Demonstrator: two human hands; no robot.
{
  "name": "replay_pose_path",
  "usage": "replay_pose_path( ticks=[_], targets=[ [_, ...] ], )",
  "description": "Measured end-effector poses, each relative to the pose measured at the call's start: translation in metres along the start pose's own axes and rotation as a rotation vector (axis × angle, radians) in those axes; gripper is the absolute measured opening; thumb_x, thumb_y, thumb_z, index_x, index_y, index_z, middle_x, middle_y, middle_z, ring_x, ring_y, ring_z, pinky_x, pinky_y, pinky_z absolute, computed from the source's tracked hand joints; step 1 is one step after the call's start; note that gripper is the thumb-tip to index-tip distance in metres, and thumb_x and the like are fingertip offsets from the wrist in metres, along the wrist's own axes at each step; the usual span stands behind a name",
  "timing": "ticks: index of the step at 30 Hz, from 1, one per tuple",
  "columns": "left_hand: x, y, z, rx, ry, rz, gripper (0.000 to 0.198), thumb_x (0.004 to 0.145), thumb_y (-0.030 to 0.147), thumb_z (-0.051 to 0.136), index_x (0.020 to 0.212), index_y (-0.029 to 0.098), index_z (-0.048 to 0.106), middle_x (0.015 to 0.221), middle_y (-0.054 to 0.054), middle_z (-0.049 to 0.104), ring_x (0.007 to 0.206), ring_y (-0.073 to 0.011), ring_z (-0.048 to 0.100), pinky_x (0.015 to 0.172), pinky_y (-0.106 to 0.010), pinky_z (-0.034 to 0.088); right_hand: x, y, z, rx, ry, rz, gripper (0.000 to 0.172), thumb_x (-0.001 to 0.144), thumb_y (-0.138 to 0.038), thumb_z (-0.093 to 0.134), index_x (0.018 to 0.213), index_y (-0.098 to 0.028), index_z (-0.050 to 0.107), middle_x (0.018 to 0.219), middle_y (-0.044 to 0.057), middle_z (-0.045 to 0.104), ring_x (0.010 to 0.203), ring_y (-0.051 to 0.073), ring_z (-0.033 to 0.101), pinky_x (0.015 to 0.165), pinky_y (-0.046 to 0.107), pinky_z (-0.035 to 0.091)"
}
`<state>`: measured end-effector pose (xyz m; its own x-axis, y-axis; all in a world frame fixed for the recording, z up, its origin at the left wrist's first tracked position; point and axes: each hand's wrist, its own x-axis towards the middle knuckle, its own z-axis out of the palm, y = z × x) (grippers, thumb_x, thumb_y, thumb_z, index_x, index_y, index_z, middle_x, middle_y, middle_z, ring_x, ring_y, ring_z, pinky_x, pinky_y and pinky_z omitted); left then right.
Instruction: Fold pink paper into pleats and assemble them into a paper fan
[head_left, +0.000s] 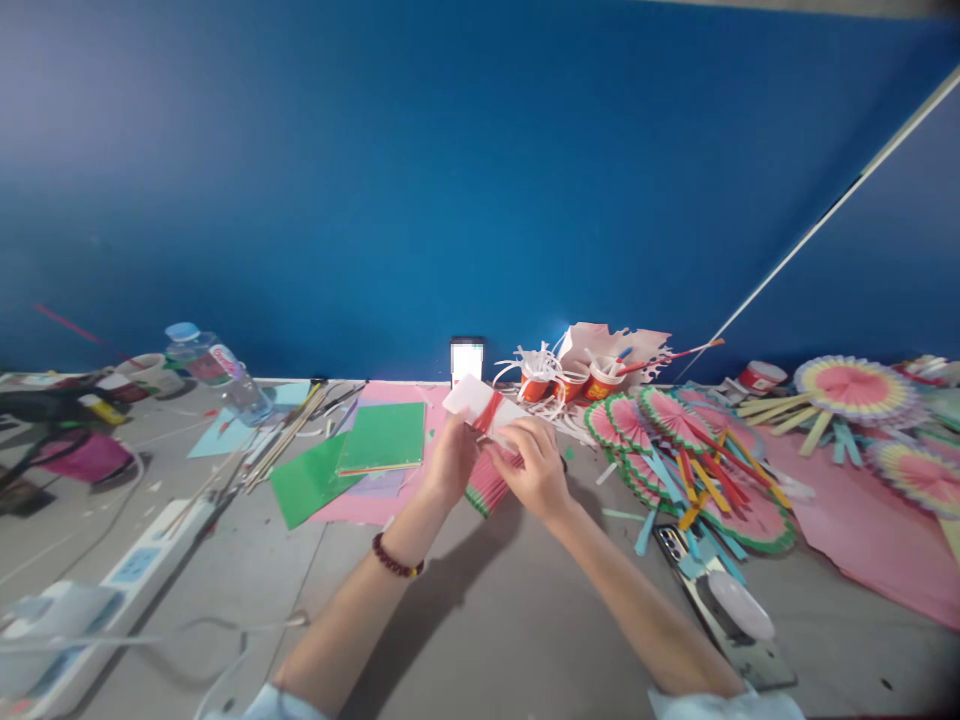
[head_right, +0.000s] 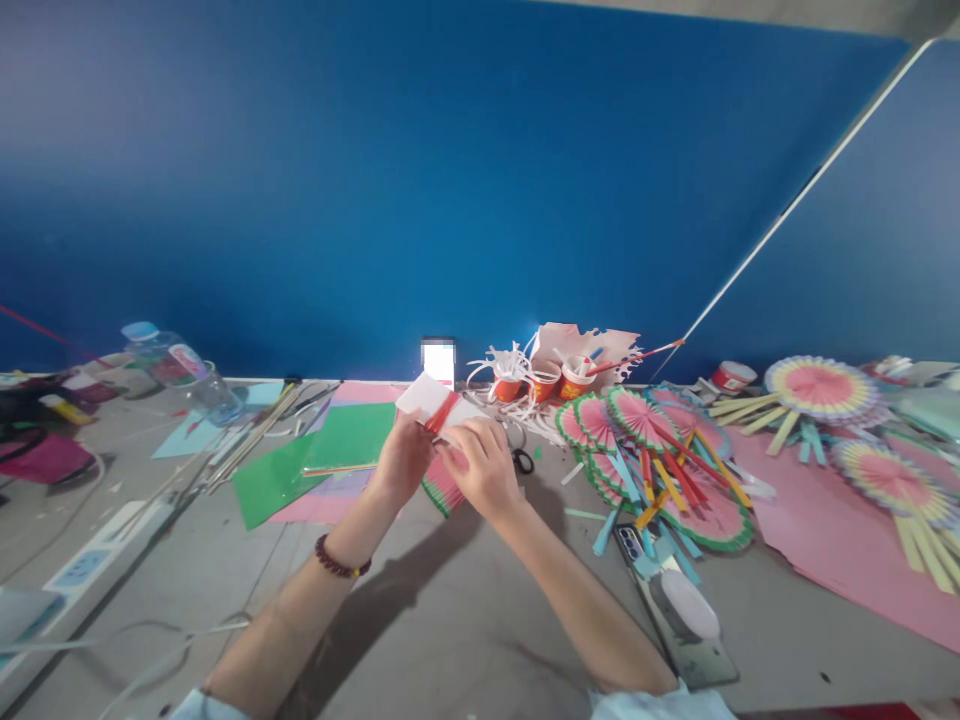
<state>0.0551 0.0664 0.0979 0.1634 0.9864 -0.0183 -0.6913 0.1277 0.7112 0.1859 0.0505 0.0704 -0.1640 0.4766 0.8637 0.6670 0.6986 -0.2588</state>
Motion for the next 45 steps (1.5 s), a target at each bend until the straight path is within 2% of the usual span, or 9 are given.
replay_pose_path(
  ticks=[4, 10, 21, 28, 32, 36, 38, 40, 45],
  targets=[
    [0.002, -0.003, -0.003, 0.030, 0.031, 0.005, 0.033, 0.070, 0.033, 0.065, 0.099, 0.017, 0.064, 0.088, -0.004, 0.070, 0.075, -0.0149, 0.062, 0.060, -0.023, 0.045, 0.004, -0.001, 0.000, 0.092, -0.002, 0.139, 0.027, 0.082, -0.029, 0.065, 0.107, -0.023, 0.060, 0.092, 0.008, 0.061, 0.085, 0.023, 0.059, 0.077, 0.039, 0.051],
    [0.000, -0.004, 0.000, 0.074, 0.100, 0.026, 0.036, 0.069, 0.032, 0.068, 0.102, 0.019, 0.062, 0.096, -0.003, 0.069, 0.082, -0.0146, 0.062, 0.066, -0.024, 0.047, 0.007, 0.006, 0.001, 0.151, 0.059, 0.180, 0.011, 0.083, -0.027, 0.065, 0.093, -0.022, 0.067, 0.093, 0.008, 0.064, 0.090, 0.022, 0.061, 0.081, 0.038, 0.052],
    [-0.003, -0.008, 0.000, 0.122, 0.011, 0.055, 0.040, 0.073, 0.037, 0.069, 0.108, 0.018, 0.063, 0.104, -0.008, 0.069, 0.087, -0.0175, 0.063, 0.077, -0.029, 0.048, 0.010, 0.004, -0.003, 0.165, 0.081, 0.200, 0.013, 0.085, -0.016, 0.055, 0.085, -0.022, 0.067, 0.086, 0.006, 0.066, 0.083, 0.019, 0.062, 0.079, 0.036, 0.051],
    [0.002, -0.007, -0.005, 0.252, 0.136, 0.129, 0.041, 0.068, 0.037, 0.074, 0.104, 0.019, 0.066, 0.104, -0.006, 0.069, 0.096, -0.0203, 0.064, 0.078, -0.027, 0.049, 0.014, 0.009, -0.009, 0.130, 0.110, 0.255, 0.011, 0.082, -0.015, 0.052, 0.079, -0.021, 0.061, 0.083, 0.006, 0.064, 0.084, 0.020, 0.061, 0.080, 0.038, 0.050],
    [0.007, -0.003, -0.011, 0.280, 0.162, 0.143, 0.041, 0.064, 0.034, 0.076, 0.101, 0.018, 0.066, 0.101, -0.006, 0.071, 0.097, -0.0227, 0.064, 0.080, -0.029, 0.050, 0.018, 0.013, -0.016, 0.198, 0.130, 0.335, 0.008, 0.083, -0.018, 0.053, 0.078, -0.021, 0.059, 0.081, 0.005, 0.064, 0.078, 0.018, 0.060, 0.073, 0.034, 0.050],
    [0.009, -0.002, -0.016, 0.302, 0.169, 0.165, 0.042, 0.064, 0.033, 0.077, 0.101, 0.016, 0.066, 0.098, -0.007, 0.071, 0.094, -0.0225, 0.065, 0.079, -0.030, 0.051, 0.018, 0.012, -0.016, 0.241, 0.057, 0.382, 0.006, 0.083, -0.019, 0.054, 0.080, -0.020, 0.059, 0.080, 0.004, 0.064, 0.070, 0.016, 0.058, 0.068, 0.031, 0.049],
    [0.008, -0.003, -0.015, 0.309, 0.174, 0.160, 0.043, 0.063, 0.032, 0.078, 0.100, 0.014, 0.067, 0.099, -0.009, 0.071, 0.093, -0.0227, 0.066, 0.079, -0.031, 0.051, 0.016, 0.011, -0.013, 0.246, -0.023, 0.352, 0.004, 0.081, -0.020, 0.058, 0.085, -0.020, 0.060, 0.084, 0.004, 0.064, 0.076, 0.017, 0.059, 0.071, 0.032, 0.049],
    [0.005, -0.004, -0.011, 0.310, 0.166, 0.147, 0.046, 0.061, 0.031, 0.080, 0.101, 0.014, 0.066, 0.101, -0.010, 0.071, 0.093, -0.0231, 0.066, 0.079, -0.031, 0.051, 0.013, 0.011, -0.008, 0.235, -0.072, 0.319, 0.016, 0.077, -0.022, 0.065, 0.092, -0.020, 0.060, 0.093, 0.006, 0.064, 0.087, 0.021, 0.059, 0.076, 0.034, 0.049],
    [-0.002, -0.004, 0.000, 0.323, 0.147, 0.169, 0.044, 0.063, 0.030, 0.079, 0.102, 0.018, 0.064, 0.099, -0.007, 0.070, 0.089, -0.0200, 0.066, 0.072, -0.027, 0.052, 0.008, 0.015, -0.001, 0.242, -0.059, 0.329, 0.027, 0.075, -0.027, 0.069, 0.100, -0.021, 0.059, 0.103, 0.009, 0.061, 0.100, 0.024, 0.057, 0.085, 0.040, 0.047]
  ],
)
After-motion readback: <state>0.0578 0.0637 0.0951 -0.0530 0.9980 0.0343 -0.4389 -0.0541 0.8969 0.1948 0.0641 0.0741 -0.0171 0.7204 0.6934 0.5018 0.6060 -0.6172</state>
